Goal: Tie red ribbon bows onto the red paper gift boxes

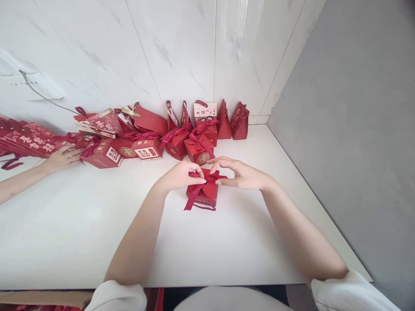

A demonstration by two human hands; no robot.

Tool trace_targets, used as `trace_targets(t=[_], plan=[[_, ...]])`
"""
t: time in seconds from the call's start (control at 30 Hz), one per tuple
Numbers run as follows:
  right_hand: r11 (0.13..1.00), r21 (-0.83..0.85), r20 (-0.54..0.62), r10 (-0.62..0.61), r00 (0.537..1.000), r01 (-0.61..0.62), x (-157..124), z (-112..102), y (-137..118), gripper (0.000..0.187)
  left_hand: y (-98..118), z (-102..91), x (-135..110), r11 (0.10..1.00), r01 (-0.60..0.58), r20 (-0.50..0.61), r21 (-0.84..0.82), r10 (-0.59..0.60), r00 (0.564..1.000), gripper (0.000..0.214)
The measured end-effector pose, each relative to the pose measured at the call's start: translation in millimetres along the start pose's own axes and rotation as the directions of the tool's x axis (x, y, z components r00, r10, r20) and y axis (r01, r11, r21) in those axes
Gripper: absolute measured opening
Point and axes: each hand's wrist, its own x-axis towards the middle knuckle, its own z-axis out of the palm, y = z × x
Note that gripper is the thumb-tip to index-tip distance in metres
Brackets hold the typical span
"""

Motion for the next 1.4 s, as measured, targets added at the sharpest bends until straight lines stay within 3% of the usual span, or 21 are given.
trace_targets(t=[0.1, 0.23, 0.4, 0.53, 0.63, 0.73, 0.9, 1.2, 1.4], plan=[[0.999, -0.031, 0.037, 0.034, 0.999, -0.033, 1, 2, 4, 0.021, -1, 0.1, 1, 1.000, -0.004, 0.016, 0.010, 0.004, 1.000, 0.028], [0.999, -0.019, 0.090, 0.049, 0.995, -0.048, 1, 2, 6, 0.007, 1, 0.3, 1, 0.999, -0.029, 0.016, 0.020, 0.028, 0.999, 0.025], [0.993, 0.010, 0.132, 0.115, 0.985, -0.118, -1, -1, -2, 0.016, 6, 1.9, 0, 0.999, -0.040, 0.020, 0.001, 0.040, 0.999, 0.023], [0.985, 0.130, 0.137, 0.094, 0.986, -0.111, 1, 0, -6, 0.021, 9, 4.3, 1, 0.996, -0.067, 0.053, -0.059, 0.070, 0.996, 0.021], [0.963, 0.258, 0.068, 0.060, 0.996, -0.075, 5, 3, -2, 0.024, 10, 7.0, 2, 0.995, -0.069, 0.072, -0.074, 0.075, 0.995, 0.024], [0.929, 0.358, 0.007, 0.099, 0.995, -0.095, 8, 6, 4, 0.027, 10, 9.6, 2, 0.995, -0.058, 0.089, -0.081, 0.065, 0.994, 0.025], [0.879, 0.458, 0.028, 0.131, 0.991, -0.130, 9, 7, 11, 0.028, 8, 10.4, 3, 0.994, -0.060, 0.101, -0.092, 0.070, 0.992, 0.025], [0.891, 0.435, 0.112, 0.088, 0.990, -0.128, 7, 2, 9, 0.028, 4, 11.8, 6, 0.994, -0.097, 0.081, -0.057, 0.102, 0.991, 0.025], [0.929, 0.340, 0.076, 0.131, 0.988, -0.149, 10, 4, 13, 0.038, 3, 12.7, 7, 0.995, -0.086, 0.031, -0.054, 0.087, 0.996, 0.023]])
